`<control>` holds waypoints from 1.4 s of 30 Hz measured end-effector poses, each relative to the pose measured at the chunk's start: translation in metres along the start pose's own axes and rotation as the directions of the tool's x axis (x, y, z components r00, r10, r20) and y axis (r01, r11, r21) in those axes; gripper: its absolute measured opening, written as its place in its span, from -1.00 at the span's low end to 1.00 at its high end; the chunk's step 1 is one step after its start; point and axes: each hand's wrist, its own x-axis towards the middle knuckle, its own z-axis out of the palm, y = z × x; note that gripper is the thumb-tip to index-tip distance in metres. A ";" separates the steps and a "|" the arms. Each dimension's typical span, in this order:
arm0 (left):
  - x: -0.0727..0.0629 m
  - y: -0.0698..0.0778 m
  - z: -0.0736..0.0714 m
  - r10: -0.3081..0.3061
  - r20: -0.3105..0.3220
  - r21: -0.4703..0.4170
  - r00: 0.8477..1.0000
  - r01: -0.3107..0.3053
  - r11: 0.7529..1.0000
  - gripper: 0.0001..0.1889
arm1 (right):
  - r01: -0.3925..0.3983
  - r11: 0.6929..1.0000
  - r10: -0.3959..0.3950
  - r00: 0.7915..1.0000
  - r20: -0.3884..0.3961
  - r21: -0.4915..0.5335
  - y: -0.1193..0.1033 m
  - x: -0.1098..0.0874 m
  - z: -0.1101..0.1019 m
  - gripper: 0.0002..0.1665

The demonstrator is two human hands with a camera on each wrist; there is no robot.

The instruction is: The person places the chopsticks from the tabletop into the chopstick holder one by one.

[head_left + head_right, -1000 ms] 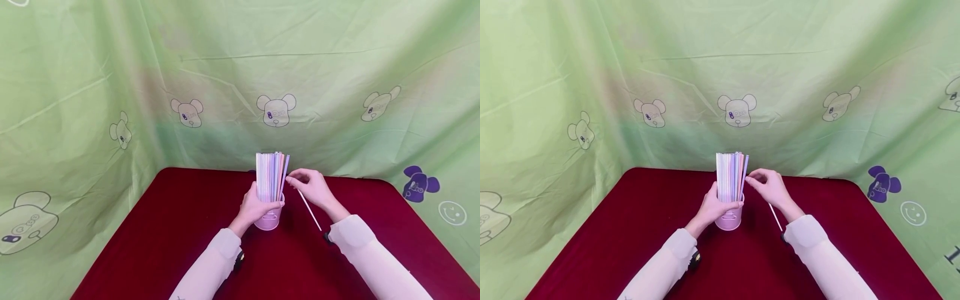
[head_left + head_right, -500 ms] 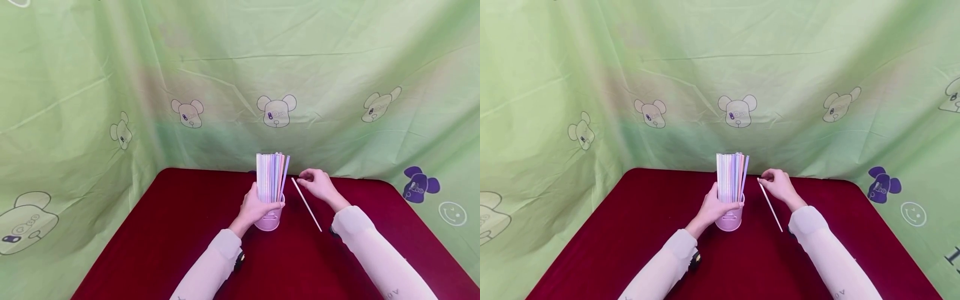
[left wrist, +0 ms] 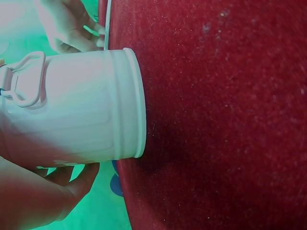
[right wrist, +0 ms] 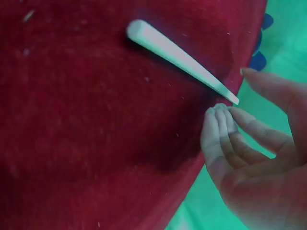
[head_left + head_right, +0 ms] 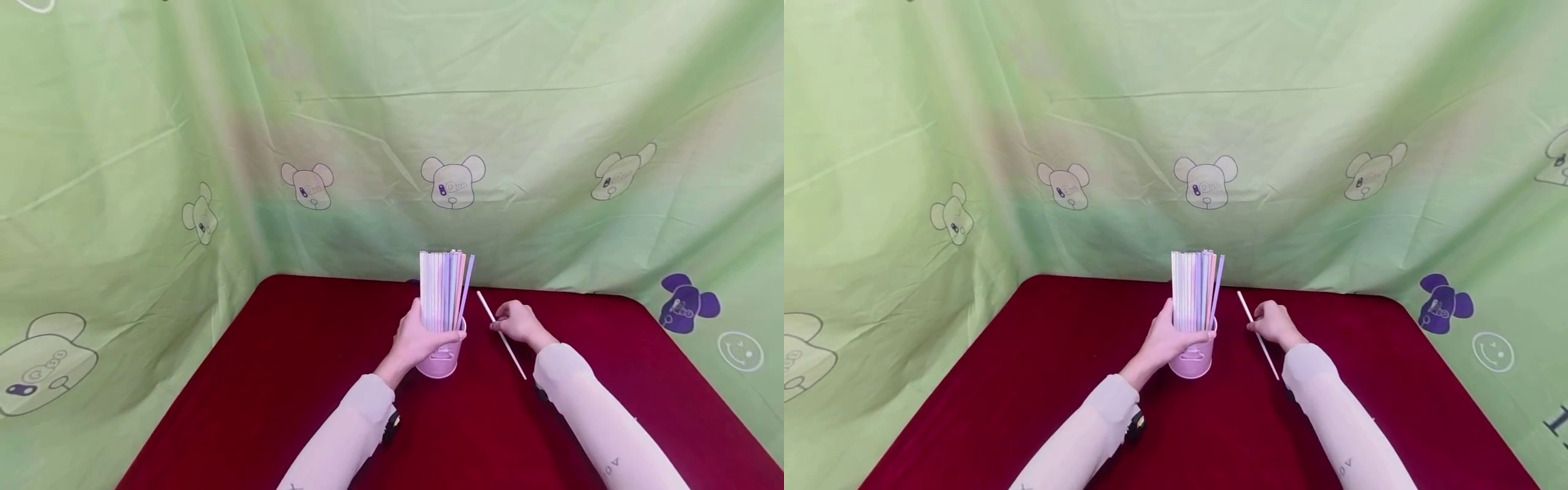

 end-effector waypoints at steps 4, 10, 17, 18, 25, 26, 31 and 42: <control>-0.001 0.002 0.000 0.004 0.001 0.003 1.000 -0.004 1.000 -0.19 | -0.040 0.998 0.040 0.999 0.002 0.040 0.003 0.002 0.004 -0.76; -0.003 0.004 -0.002 0.003 -0.009 0.014 1.000 -0.003 1.000 -0.20 | -0.123 0.971 0.108 0.991 0.082 0.204 0.003 0.005 0.005 -0.87; -0.004 0.004 -0.002 -0.001 -0.006 0.008 1.000 0.001 1.000 -0.20 | -0.130 0.973 0.110 0.987 0.114 0.190 0.003 0.003 -0.002 -0.95; -0.004 0.004 -0.002 -0.001 -0.005 0.007 1.000 0.001 1.000 -0.20 | -0.133 0.972 0.112 0.987 0.118 0.191 0.004 0.003 -0.003 -0.93; -0.003 0.003 -0.002 0.002 -0.008 0.005 1.000 -0.002 1.000 -0.21 | -0.180 0.936 0.134 0.977 0.166 0.302 0.011 -0.006 -0.017 -0.82; -0.003 0.003 -0.002 0.002 -0.007 0.006 1.000 -0.002 1.000 -0.21 | -0.193 0.922 0.140 0.975 0.175 0.337 0.011 -0.009 -0.019 -0.82; -0.003 0.002 0.000 0.000 0.004 0.007 1.000 0.000 1.000 -0.21 | -0.203 0.808 0.100 0.973 0.210 0.553 0.013 -0.017 -0.036 -0.71; 0.000 -0.001 -0.001 0.014 -0.002 -0.003 1.000 -0.014 1.000 -0.18 | 0.032 0.672 0.089 0.988 -0.124 0.740 -0.037 -0.017 -0.077 -0.66</control>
